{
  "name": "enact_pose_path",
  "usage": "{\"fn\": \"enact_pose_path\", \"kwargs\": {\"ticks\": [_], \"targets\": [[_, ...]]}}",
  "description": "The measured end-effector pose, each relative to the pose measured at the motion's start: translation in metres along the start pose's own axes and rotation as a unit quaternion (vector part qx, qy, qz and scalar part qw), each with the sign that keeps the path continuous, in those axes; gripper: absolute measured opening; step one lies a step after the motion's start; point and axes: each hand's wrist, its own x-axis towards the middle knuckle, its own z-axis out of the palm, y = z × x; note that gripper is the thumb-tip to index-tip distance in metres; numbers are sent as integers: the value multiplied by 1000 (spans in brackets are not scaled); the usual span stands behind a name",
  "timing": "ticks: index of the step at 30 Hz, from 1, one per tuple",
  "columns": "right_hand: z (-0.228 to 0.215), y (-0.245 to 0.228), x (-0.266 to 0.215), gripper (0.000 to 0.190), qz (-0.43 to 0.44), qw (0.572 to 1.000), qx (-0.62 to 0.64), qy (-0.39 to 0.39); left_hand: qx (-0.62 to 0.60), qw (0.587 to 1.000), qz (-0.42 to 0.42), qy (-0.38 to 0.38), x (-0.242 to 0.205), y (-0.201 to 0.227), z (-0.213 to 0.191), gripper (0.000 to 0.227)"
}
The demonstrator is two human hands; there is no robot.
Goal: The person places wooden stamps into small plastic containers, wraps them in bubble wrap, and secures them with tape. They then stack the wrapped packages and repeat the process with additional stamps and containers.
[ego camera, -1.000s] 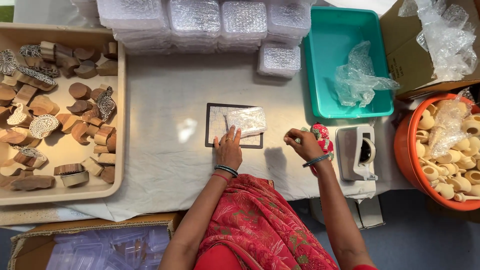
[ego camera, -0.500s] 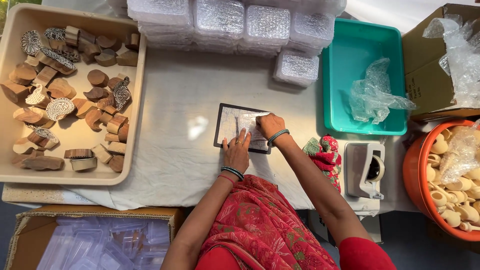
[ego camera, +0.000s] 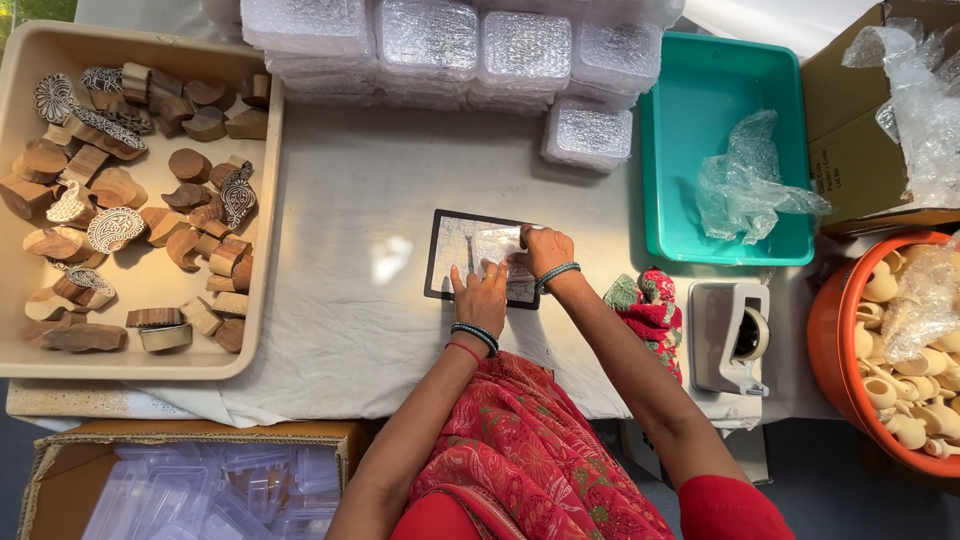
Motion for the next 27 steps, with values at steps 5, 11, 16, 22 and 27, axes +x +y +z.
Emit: {"fn": "enact_pose_path", "kwargs": {"ticks": [5, 11, 16, 22, 27], "targets": [[-15, 11, -9, 58, 29, 999, 11, 11, 5, 1000, -3, 9, -1, -3, 11, 62], [1, 34, -12, 90, 105, 991, 86, 9, -27, 999, -17, -13, -1, -3, -16, 66], [74, 95, 0, 85, 95, 954, 263, 107, -229, 973, -44, -11, 4, -33, 12, 62], [49, 70, -19, 69, 194, 831, 522, -14, -543, 804, -240, 35, 42, -59, 85, 60], [28, 56, -27, 77, 84, 852, 515, 38, -758, 576, -304, -16, 45, -63, 36, 65]]}}
